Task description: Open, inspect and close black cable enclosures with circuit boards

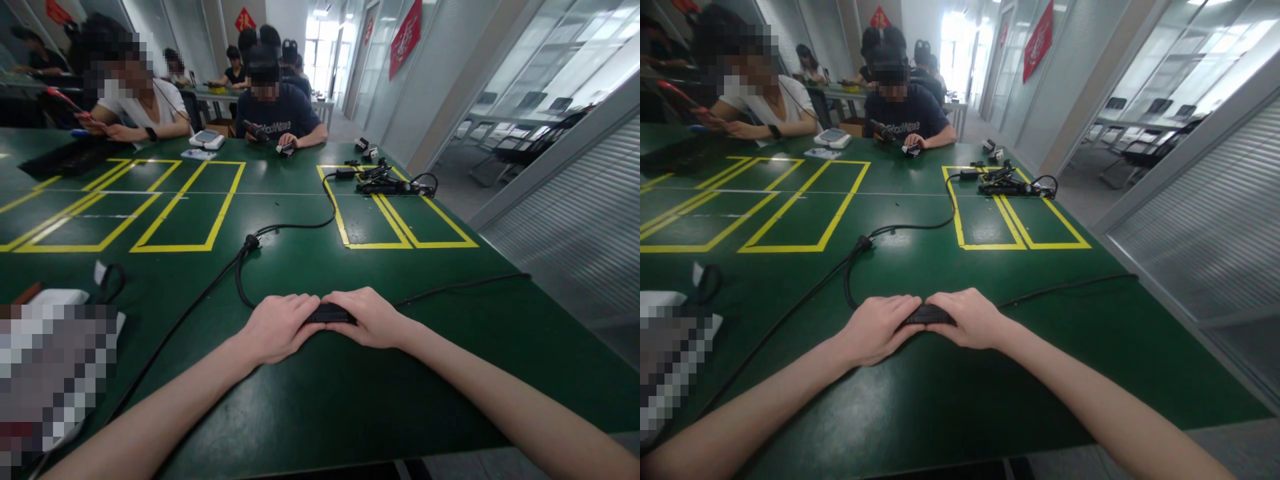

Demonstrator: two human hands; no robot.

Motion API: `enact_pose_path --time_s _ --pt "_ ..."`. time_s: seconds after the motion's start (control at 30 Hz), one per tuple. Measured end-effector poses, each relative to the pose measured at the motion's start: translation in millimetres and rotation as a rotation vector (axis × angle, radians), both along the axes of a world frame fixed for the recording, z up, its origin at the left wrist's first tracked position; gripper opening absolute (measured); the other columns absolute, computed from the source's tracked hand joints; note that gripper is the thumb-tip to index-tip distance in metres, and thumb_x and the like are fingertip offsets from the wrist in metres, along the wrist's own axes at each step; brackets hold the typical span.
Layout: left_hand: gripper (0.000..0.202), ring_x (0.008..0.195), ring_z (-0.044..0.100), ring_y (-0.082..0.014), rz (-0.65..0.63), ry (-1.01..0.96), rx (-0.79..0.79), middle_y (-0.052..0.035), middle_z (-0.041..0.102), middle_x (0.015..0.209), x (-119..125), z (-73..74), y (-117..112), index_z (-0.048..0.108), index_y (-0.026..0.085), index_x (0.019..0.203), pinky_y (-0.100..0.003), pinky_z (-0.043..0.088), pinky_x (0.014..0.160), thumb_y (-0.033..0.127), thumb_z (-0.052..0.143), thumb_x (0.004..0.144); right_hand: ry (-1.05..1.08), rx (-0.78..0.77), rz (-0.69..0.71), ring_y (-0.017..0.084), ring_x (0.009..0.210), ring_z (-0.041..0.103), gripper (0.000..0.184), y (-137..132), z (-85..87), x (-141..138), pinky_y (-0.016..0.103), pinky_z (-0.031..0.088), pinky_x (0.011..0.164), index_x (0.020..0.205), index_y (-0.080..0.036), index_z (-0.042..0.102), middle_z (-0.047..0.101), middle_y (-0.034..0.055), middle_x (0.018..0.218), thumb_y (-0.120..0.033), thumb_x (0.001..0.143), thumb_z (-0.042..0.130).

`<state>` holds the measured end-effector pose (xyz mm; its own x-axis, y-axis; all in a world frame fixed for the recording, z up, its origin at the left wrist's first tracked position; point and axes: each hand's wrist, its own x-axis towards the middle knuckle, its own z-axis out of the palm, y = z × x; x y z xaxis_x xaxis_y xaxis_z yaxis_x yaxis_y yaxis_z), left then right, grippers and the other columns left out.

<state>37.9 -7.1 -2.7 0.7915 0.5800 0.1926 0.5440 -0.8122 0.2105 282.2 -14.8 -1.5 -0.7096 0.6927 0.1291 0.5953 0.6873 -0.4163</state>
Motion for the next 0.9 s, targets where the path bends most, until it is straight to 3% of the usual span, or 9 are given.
enact_pose_path --time_s 0.23,0.53,0.67,0.8,0.9 --pt "0.035 0.084 0.073 -0.0214 -0.046 0.022 0.051 -0.0050 0.074 0.095 0 0.2 15 0.058 0.019 0.114 -0.030 0.052 0.068 0.046 0.036 0.112 0.014 0.047 -0.036 0.021 0.080 0.072 0.028 5 -4.6 1 0.028 0.046 0.067 0.116 -0.018 0.062 0.075 0.0075 0.096 -0.042 0.104 0.056" --pt "0.050 0.079 0.073 -0.0213 -0.065 0.017 0.197 -0.0075 0.073 0.095 2 -3.1 10 0.057 0.015 0.125 -0.030 0.053 0.065 0.053 0.027 0.112 0.007 0.084 -0.015 0.021 0.082 0.073 0.029 -1 -4.2 2 0.028 0.047 0.067 0.115 -0.017 0.062 0.076 0.0092 0.099 -0.043 0.104 0.056" --pt "0.050 0.076 0.071 -0.0189 -0.064 0.032 0.182 -0.0062 0.070 0.090 3 -3.9 9 0.061 0.016 0.117 -0.028 0.053 0.064 0.051 0.025 0.113 0.040 0.031 0.014 0.024 0.091 0.074 0.037 0 -2.4 4 0.030 0.051 0.074 0.123 -0.016 0.061 0.077 0.0106 0.106 -0.046 0.101 0.062" --pt "0.050 0.079 0.071 -0.0196 -0.073 -0.001 0.161 -0.0068 0.072 0.094 0 -0.5 9 0.061 0.017 0.122 -0.027 0.052 0.064 0.056 0.031 0.111 0.005 0.030 0.025 0.022 0.085 0.073 0.033 0 -1.6 5 0.030 0.050 0.071 0.123 -0.016 0.061 0.076 0.0106 0.102 -0.042 0.105 0.055" --pt "0.052 0.075 0.071 -0.0192 -0.045 0.003 0.114 -0.0052 0.072 0.091 -2 3.0 7 0.061 0.017 0.112 -0.027 0.049 0.061 0.063 0.036 0.108 -0.003 0.045 0.041 0.021 0.080 0.072 0.033 -1 -1.0 3 0.029 0.050 0.069 0.124 -0.016 0.062 0.075 0.0097 0.099 -0.042 0.104 0.055"
